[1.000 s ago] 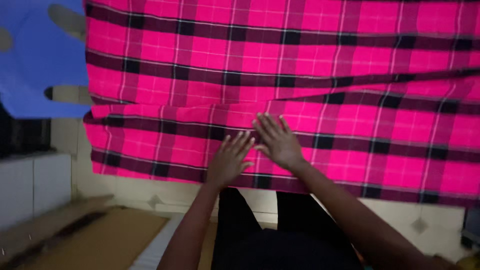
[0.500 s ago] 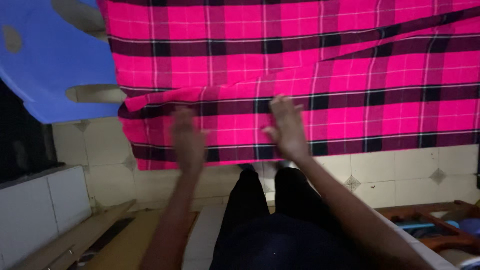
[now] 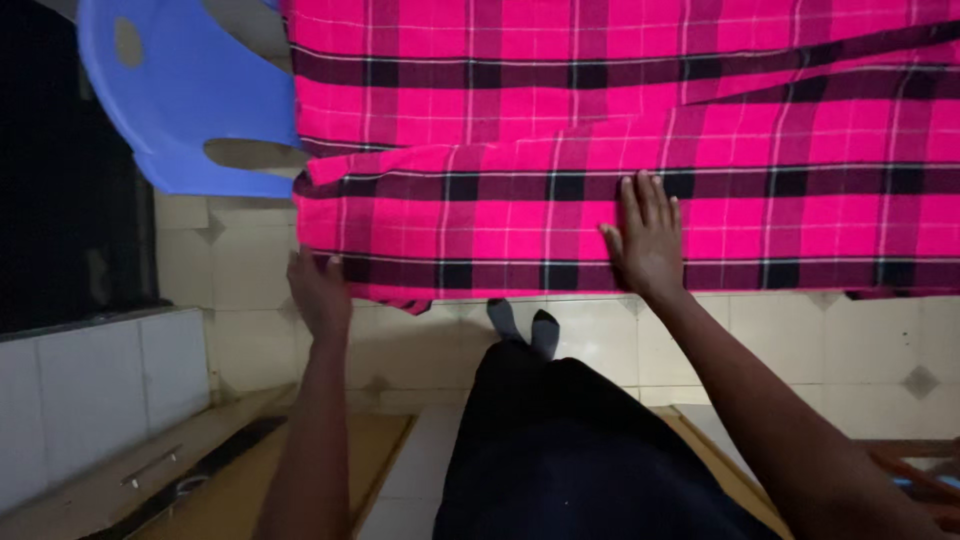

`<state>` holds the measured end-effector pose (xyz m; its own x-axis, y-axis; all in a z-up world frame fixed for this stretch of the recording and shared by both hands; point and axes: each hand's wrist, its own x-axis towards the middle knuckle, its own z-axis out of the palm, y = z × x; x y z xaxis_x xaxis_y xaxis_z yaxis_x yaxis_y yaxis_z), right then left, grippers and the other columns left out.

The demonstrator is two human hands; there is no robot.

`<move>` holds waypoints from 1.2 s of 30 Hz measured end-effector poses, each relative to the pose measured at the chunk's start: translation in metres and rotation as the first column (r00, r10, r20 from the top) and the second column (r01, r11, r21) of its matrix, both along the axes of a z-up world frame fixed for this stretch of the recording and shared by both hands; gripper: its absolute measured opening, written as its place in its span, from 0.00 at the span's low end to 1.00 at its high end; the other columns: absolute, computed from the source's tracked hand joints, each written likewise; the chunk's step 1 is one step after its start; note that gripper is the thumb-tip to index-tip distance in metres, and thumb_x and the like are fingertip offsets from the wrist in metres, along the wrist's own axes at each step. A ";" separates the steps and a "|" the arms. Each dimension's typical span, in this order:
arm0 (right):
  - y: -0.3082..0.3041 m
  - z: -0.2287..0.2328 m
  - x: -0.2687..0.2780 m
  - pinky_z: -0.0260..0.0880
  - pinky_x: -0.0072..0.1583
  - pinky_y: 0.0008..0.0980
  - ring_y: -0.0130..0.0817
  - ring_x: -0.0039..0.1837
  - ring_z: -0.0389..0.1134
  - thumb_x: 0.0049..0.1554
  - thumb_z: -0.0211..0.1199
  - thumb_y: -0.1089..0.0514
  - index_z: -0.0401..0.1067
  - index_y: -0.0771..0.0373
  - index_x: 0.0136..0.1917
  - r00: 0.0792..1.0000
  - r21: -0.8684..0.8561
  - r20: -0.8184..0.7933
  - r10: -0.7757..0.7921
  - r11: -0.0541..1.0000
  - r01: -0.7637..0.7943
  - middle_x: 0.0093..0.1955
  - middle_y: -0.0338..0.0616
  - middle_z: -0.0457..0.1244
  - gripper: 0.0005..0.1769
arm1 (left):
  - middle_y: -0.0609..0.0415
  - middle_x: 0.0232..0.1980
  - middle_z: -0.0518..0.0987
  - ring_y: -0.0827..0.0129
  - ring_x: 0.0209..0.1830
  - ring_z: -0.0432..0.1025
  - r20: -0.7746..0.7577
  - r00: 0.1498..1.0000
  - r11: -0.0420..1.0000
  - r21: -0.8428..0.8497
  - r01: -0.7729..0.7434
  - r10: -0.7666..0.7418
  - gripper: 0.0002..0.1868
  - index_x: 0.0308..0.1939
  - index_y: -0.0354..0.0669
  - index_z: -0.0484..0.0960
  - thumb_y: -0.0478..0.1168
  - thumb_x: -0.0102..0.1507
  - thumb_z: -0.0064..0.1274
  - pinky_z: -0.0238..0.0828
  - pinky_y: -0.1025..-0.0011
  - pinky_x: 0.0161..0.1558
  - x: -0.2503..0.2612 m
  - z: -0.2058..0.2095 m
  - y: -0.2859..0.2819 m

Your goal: The person spreads a pink and black plaid tablecloth over a wooden table, smoothing it out by hand. They then pick up a yellow cloth, unfold it, and place it on the table.

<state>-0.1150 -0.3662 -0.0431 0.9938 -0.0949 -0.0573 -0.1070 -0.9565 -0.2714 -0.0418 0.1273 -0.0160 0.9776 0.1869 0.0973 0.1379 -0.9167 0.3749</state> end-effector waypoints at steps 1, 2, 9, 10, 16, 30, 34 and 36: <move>0.007 0.002 -0.002 0.31 0.81 0.59 0.55 0.86 0.37 0.69 0.45 0.36 0.40 0.58 0.86 0.998 0.000 0.064 0.000 1.000 0.000 0.87 0.57 0.37 0.42 | 0.39 0.66 0.75 0.48 0.65 0.69 -0.065 0.995 0.990 -0.117 -0.077 0.069 0.25 0.70 0.42 0.72 0.44 0.70 0.55 0.66 0.52 0.64 0.000 -0.003 0.009; 0.014 0.006 -0.001 0.36 0.81 0.62 0.59 0.86 0.41 0.70 0.51 0.38 0.44 0.57 0.86 0.992 -0.004 0.129 0.007 1.000 -0.007 0.86 0.59 0.41 0.41 | 0.43 0.61 0.80 0.53 0.60 0.75 -0.136 0.982 0.959 -0.231 -0.164 0.135 0.22 0.67 0.44 0.77 0.41 0.68 0.55 0.70 0.56 0.60 -0.002 -0.006 0.016; 0.124 0.045 -0.005 0.57 0.70 0.58 0.56 0.72 0.57 0.53 0.73 0.51 0.72 0.55 0.63 0.944 0.193 0.203 0.259 0.935 -0.298 0.67 0.52 0.61 0.26 | 0.48 0.46 0.86 0.60 0.46 0.82 0.068 0.996 0.938 -0.345 -0.037 0.065 0.16 0.51 0.39 0.84 0.37 0.60 0.66 0.79 0.63 0.51 -0.006 -0.035 0.059; 0.135 0.051 -0.006 0.59 0.68 0.56 0.54 0.70 0.59 0.53 0.72 0.52 0.73 0.56 0.61 0.939 0.225 0.231 0.256 0.924 -0.308 0.65 0.50 0.62 0.24 | 0.50 0.47 0.87 0.62 0.47 0.84 0.023 0.998 0.892 -0.448 -0.048 0.065 0.15 0.53 0.41 0.84 0.38 0.62 0.63 0.81 0.63 0.52 -0.002 -0.042 0.065; 0.212 0.073 -0.004 0.62 0.62 0.53 0.52 0.63 0.62 0.48 0.74 0.55 0.75 0.60 0.58 0.945 0.262 0.265 0.190 0.929 -0.261 0.59 0.48 0.63 0.24 | 0.54 0.63 0.77 0.67 0.57 0.74 -0.496 0.866 0.414 -0.802 -0.430 -0.061 0.30 0.70 0.47 0.69 0.54 0.68 0.57 0.73 0.63 0.55 0.011 -0.087 0.107; 0.281 0.068 -0.004 0.66 0.54 0.45 0.47 0.53 0.62 0.48 0.75 0.58 0.79 0.60 0.45 0.953 0.218 0.281 0.113 0.960 -0.178 0.49 0.45 0.65 0.12 | 0.54 0.44 0.86 0.72 0.41 0.79 -0.396 0.827 0.786 -0.612 0.085 -0.399 0.15 0.45 0.42 0.86 0.40 0.57 0.70 0.79 0.72 0.46 0.015 -0.043 0.135; 0.284 0.067 0.000 0.66 0.52 0.45 0.48 0.50 0.62 0.47 0.75 0.58 0.79 0.58 0.43 0.961 0.210 0.256 0.107 0.964 -0.163 0.46 0.44 0.65 0.09 | 0.55 0.43 0.85 0.72 0.42 0.79 -0.144 0.874 0.650 -0.726 0.226 -0.464 0.21 0.47 0.42 0.81 0.41 0.53 0.72 0.77 0.71 0.46 0.007 -0.040 0.109; 0.284 0.066 0.000 0.66 0.51 0.45 0.48 0.50 0.61 0.46 0.75 0.58 0.79 0.58 0.42 0.957 0.201 0.263 0.125 0.963 -0.181 0.45 0.44 0.65 0.09 | 0.54 0.42 0.85 0.70 0.41 0.80 -0.244 0.883 0.749 -0.643 0.162 -0.400 0.21 0.46 0.41 0.81 0.44 0.54 0.72 0.77 0.69 0.45 0.005 -0.037 0.094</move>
